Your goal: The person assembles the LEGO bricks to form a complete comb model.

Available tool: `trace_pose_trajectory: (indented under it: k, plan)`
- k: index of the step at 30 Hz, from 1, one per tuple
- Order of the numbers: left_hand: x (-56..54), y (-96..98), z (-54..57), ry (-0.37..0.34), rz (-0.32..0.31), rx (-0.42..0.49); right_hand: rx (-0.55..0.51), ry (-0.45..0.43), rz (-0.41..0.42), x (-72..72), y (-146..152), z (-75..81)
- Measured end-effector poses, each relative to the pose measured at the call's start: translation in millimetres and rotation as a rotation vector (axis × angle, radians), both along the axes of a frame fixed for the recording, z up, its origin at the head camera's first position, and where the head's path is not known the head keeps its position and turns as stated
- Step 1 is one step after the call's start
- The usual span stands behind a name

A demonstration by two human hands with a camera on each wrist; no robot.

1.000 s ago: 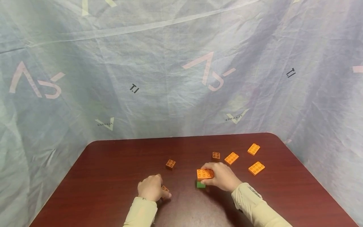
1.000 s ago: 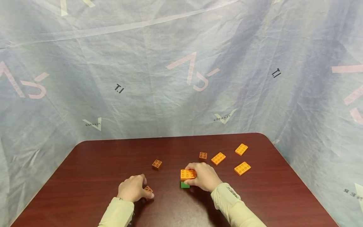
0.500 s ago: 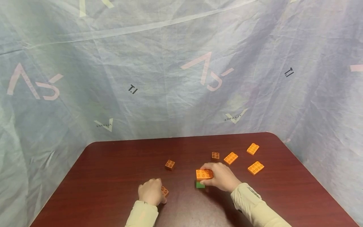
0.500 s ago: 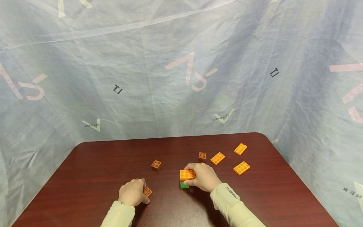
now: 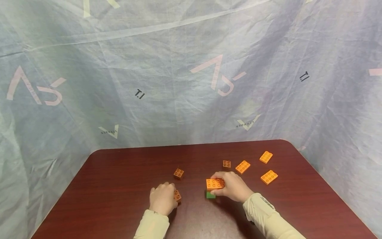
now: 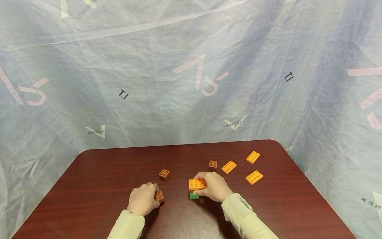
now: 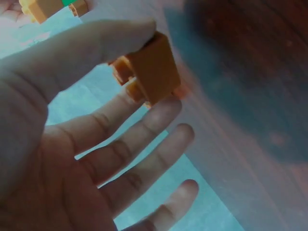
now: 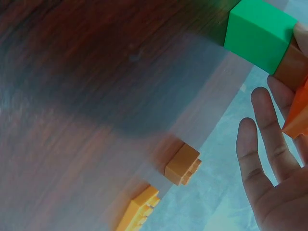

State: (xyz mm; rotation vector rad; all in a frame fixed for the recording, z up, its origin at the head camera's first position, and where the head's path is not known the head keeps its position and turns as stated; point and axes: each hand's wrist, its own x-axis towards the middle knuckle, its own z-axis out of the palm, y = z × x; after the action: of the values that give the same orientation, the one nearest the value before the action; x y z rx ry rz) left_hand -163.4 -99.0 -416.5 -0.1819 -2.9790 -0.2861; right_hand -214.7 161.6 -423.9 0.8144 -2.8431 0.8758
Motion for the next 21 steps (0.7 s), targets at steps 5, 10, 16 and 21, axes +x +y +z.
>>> trace_pose_trajectory:
  k: [5, 10, 16, 21]
  plan:
    - [-1.5, 9.2, 4.7, 0.038, -0.018, 0.001, -0.027, -0.013, 0.009, -1.6, 2.4, -2.5]
    - [-1.9, 17.3, 8.6, 0.098, -0.039, 0.01, -0.055, -0.032, 0.021, -2.1, 3.1, -3.4]
    - [-2.0, 26.9, 13.0, 0.156, -0.073, 0.017, -0.083, -0.077, 0.023, -2.7, 2.0, -3.9]
    - [-6.4, 35.3, 17.8, 0.182, -0.112, 0.02, -0.078, -0.074, 0.027, -3.6, 2.2, -4.6]
